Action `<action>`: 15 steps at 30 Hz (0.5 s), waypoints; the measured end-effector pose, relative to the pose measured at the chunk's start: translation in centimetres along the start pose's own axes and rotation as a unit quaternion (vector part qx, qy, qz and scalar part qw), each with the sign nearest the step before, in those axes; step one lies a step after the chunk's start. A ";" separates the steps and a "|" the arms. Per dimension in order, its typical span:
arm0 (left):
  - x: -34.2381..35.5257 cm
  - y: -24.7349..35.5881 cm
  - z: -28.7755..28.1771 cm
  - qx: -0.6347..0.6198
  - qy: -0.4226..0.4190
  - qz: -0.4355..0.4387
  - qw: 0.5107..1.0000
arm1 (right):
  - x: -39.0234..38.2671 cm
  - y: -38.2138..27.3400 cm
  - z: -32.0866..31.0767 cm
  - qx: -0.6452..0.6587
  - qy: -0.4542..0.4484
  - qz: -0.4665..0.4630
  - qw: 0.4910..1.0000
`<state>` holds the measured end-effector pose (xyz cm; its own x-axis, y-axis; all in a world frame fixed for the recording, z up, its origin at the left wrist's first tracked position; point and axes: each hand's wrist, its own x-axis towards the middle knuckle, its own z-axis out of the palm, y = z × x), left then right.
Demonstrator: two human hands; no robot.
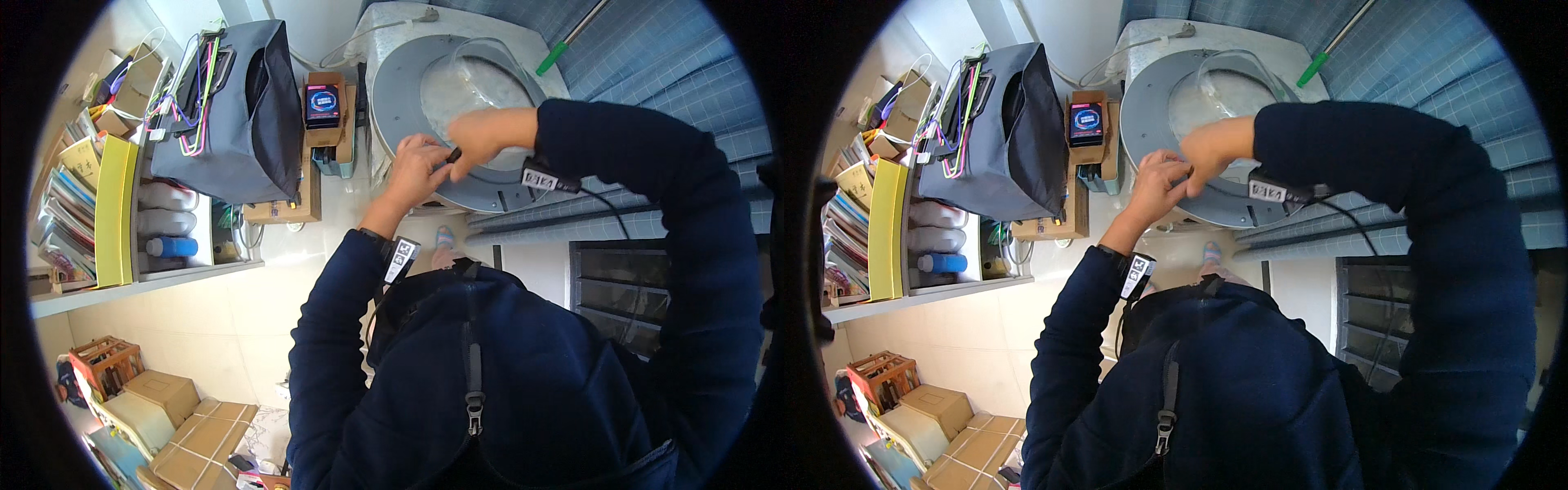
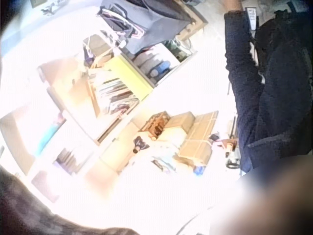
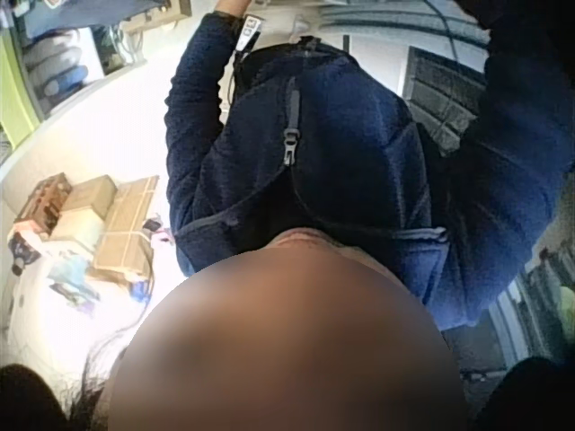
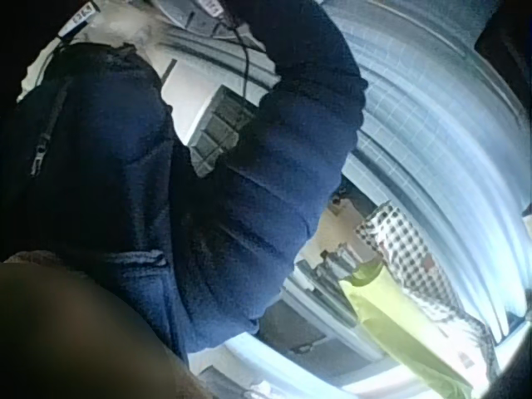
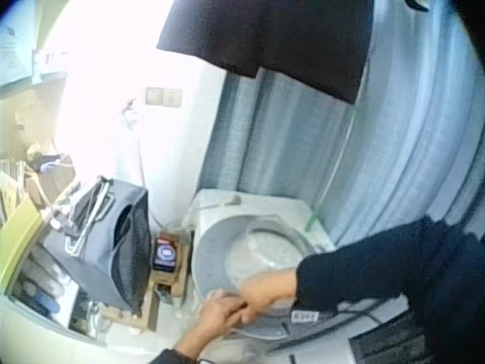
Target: The person uses a screwdriver to remove screws from the circular door frame of a washing machine. They systematically loosen and remove multiple screws around the perimeter of the door while holding the frame steady with the other hand.
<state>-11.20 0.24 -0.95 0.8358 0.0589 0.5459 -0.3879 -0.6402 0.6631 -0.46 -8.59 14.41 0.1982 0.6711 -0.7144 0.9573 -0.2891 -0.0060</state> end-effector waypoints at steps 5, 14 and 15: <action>0.1 1.5 0.7 0.000 0.013 -0.026 1.000 | 0.3 1.1 0.6 0.132 -0.111 0.119 0.978; 0.3 0.3 0.5 0.000 0.009 0.006 1.000 | -0.7 -0.1 3.5 -0.296 0.216 -0.164 0.916; 0.1 0.2 0.3 0.027 -0.001 0.018 0.999 | -0.8 -0.4 3.5 -0.267 0.213 -0.136 0.930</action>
<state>-11.07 -0.16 -0.91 0.8227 0.0336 0.5675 -0.3963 -0.6819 0.6148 -1.73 -11.41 12.58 -0.1105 0.9118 -0.3954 0.9294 0.2357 0.2838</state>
